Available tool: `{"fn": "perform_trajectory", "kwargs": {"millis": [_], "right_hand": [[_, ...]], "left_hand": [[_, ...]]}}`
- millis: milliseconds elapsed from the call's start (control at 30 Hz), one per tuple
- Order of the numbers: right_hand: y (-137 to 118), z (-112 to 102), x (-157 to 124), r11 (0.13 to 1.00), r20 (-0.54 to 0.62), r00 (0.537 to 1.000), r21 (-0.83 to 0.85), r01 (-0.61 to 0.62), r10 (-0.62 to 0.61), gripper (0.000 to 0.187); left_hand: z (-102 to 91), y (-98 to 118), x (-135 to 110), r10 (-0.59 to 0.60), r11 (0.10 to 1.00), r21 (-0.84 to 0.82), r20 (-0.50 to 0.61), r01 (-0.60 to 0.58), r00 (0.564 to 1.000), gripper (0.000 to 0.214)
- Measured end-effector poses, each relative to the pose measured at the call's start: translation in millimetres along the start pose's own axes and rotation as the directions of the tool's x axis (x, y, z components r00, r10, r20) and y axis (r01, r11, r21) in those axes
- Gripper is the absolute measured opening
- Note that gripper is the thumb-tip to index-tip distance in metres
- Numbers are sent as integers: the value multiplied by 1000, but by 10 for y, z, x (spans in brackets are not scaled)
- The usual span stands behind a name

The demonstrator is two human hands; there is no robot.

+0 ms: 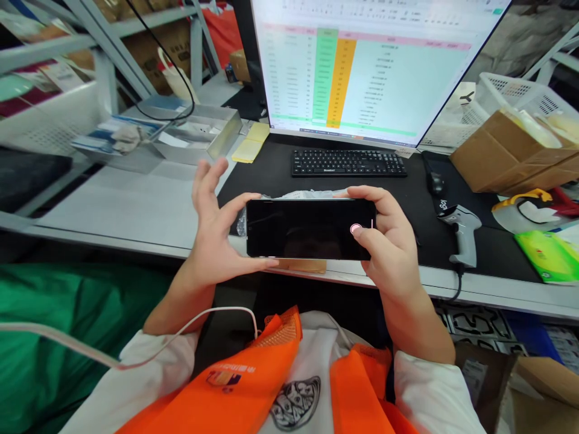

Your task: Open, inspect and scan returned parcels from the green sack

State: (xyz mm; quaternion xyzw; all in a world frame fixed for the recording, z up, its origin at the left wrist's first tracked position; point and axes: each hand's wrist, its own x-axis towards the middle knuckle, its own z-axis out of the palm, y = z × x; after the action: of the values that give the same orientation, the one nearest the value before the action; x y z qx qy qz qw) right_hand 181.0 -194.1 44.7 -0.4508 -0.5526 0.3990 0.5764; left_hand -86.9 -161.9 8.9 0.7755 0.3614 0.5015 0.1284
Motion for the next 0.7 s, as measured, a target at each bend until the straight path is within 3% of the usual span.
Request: {"fn": "perform_trajectory", "kwargs": {"millis": [200,367,533,633,700], "right_hand": [[12,-3,8,1000,7,1000,5,-20,20,38],[82,-16,46,999,-11,1000,34,0,0,31],[304,-19,163,1000,-130,991,28,1,3,18],[467,35,238,983,-182,980,180,-44,77,18],[567,126,271,952,-194,970,294,-85,147,23]], "left_hand": [[5,0,-7,-6,1000,12,-9,6,1000,84],[25,89,2,-153,977,-158,-49,144,987,76],[61,64,3,-217,936,-282,11,211,976,77],[187,-76,-10,-292,856,-430,54,286,955,90],[367,-203,5,-398,726,-578,87,372,913,98]]}}
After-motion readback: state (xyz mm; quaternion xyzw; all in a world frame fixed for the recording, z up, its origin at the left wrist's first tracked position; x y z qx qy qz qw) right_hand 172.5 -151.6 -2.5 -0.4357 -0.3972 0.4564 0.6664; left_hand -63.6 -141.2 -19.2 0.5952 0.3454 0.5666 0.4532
